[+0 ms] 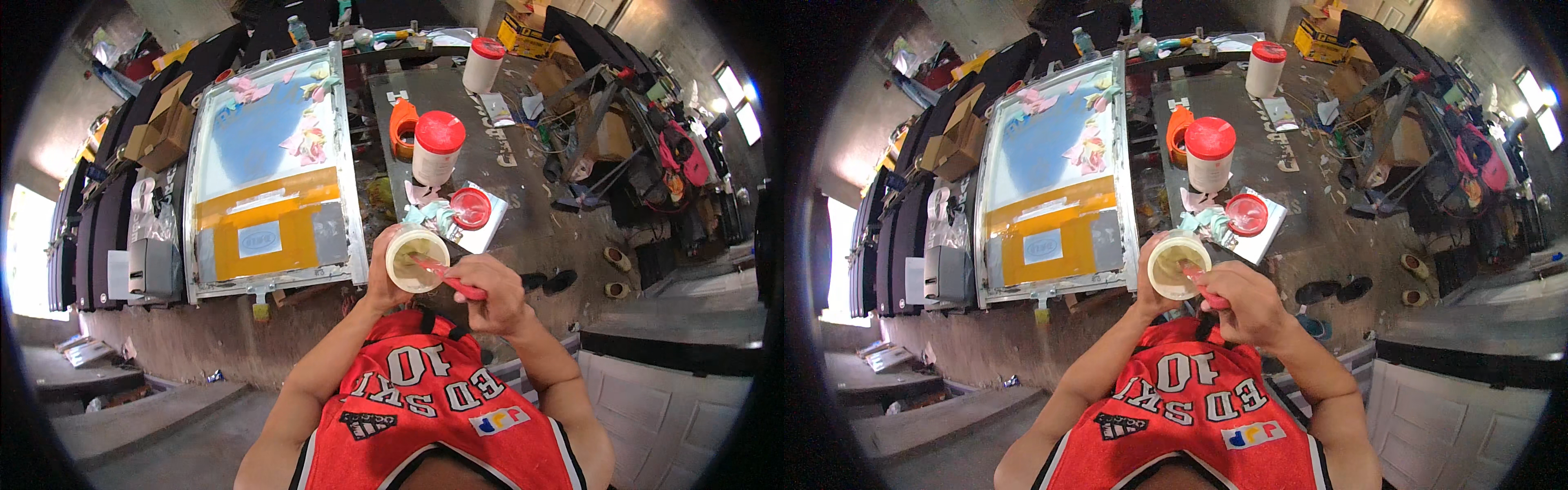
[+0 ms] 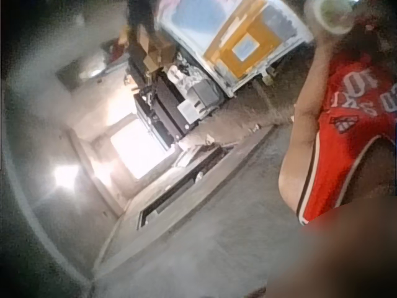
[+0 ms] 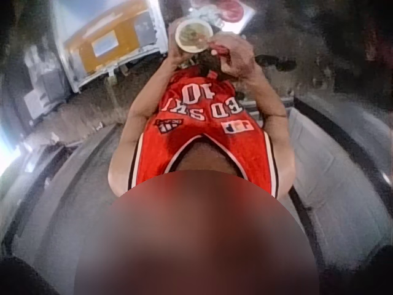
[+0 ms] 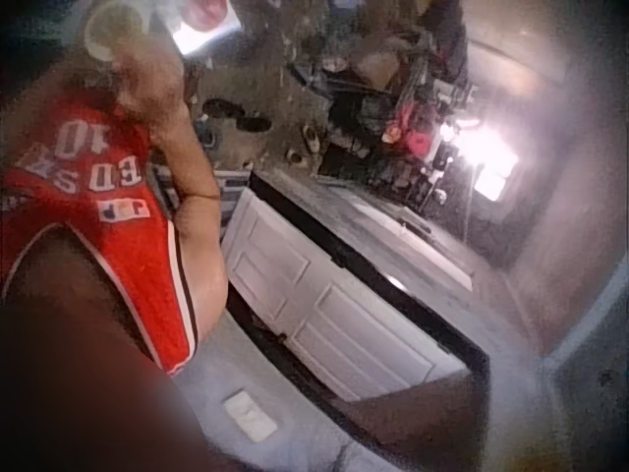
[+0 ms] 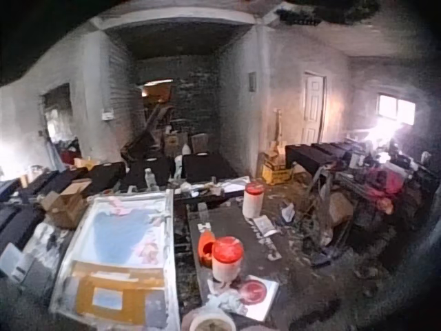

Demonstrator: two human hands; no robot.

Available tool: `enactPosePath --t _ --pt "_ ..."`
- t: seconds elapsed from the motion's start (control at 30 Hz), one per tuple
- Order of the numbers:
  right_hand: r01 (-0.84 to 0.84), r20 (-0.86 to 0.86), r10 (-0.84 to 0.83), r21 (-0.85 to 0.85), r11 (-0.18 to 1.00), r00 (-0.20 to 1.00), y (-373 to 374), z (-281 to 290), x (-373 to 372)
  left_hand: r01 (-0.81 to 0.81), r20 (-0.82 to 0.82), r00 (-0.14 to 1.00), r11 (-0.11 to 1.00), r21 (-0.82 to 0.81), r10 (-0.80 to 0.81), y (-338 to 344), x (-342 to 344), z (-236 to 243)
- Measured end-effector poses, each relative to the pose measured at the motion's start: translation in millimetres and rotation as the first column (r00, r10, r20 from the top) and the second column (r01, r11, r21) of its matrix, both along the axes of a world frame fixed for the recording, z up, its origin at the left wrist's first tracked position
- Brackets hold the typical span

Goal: The person unwraps plastic film from a red squeegee, opens a jar of emulsion paste, and stirs the paste inside the jar with the squeegee. They then apply the paste onto a screen printing frame and wipe the screen surface with a cloth.

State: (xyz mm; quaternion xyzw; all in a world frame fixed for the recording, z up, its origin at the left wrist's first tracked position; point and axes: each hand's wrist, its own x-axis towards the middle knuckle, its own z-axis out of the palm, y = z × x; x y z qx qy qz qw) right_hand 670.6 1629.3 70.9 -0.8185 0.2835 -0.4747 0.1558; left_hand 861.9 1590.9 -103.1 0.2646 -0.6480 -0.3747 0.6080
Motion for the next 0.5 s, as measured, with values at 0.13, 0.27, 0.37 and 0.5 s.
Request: enactPosePath --t 0.13,0.27,0.37,0.5 --pt "-0.059 0.032 0.06 -0.031 0.998 0.998 -4 6 2 -0.005 -0.009 1.0 0.992 0.13 0.007 7 13 -3" --pt "-0.123 0.034 0.123 -0.024 0.992 0.992 -14 10 7 -0.21 0.183 0.957 0.973 -0.092 0.223 8 25 7" --pt "-0.163 0.045 0.162 0.021 0.986 0.986 -20 11 14 -0.303 0.294 0.882 0.92 -0.247 0.369 10 37 26" --pt "-0.239 0.114 0.241 -0.026 0.971 0.964 -27 13 25 -0.373 0.283 0.841 0.872 -0.316 0.462 19 47 42"
